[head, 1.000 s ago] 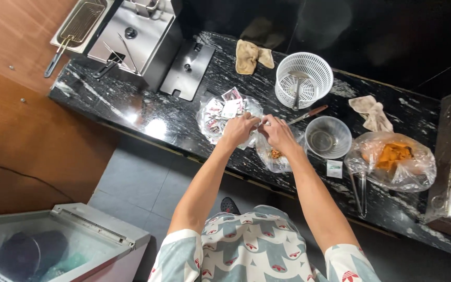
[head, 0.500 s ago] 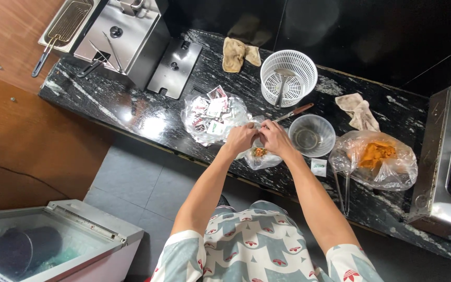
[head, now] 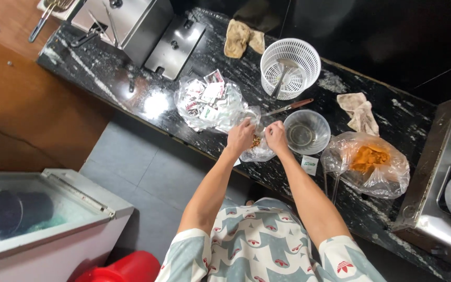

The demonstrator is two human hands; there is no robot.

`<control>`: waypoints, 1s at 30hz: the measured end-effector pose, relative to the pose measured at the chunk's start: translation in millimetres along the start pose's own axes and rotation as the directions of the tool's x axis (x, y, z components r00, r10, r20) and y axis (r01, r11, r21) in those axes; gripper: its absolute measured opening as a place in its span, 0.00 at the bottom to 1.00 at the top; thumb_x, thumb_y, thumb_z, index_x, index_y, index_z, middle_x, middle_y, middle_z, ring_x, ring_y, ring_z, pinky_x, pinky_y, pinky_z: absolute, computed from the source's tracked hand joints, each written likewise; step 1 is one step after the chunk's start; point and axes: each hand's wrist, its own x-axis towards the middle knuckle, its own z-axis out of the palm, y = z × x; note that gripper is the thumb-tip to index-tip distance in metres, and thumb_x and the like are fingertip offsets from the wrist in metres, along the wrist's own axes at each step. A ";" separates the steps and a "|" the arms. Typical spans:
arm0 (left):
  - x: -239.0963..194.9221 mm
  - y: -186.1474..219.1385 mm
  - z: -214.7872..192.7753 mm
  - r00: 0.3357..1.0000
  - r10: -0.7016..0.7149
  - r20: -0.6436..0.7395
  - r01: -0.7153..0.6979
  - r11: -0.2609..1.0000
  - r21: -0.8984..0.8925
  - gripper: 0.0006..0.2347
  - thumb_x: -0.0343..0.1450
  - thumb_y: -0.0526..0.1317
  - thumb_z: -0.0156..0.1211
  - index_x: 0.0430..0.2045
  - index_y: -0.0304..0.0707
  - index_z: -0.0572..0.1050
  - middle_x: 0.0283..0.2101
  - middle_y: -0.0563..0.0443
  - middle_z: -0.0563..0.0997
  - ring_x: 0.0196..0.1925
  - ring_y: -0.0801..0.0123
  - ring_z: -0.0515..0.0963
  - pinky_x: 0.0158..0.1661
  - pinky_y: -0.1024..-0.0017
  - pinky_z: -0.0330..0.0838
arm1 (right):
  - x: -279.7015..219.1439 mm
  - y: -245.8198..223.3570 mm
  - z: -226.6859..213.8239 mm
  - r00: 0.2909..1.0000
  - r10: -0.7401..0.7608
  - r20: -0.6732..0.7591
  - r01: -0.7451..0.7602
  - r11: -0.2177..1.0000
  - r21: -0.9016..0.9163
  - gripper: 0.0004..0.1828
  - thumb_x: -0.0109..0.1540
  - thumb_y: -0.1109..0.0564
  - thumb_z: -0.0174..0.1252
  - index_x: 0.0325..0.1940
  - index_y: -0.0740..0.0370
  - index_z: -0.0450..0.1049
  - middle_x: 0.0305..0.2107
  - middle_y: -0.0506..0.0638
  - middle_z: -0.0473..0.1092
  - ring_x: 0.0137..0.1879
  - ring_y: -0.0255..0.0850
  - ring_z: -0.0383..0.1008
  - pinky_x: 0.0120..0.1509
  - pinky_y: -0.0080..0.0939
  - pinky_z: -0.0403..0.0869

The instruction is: Packaging food and seasoning packets into a plastic bag for a meal kit or order.

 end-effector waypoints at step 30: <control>-20.0 -12.9 44.5 0.656 -0.727 0.205 0.755 0.639 -0.149 0.08 0.63 0.44 0.69 0.31 0.45 0.86 0.38 0.42 0.84 0.42 0.48 0.84 0.43 0.56 0.78 | -50.0 44.5 64.3 0.778 0.627 0.042 -0.623 0.778 -0.087 0.18 0.67 0.52 0.44 0.49 0.70 0.68 0.43 0.75 0.73 0.51 0.72 0.73 0.56 0.65 0.69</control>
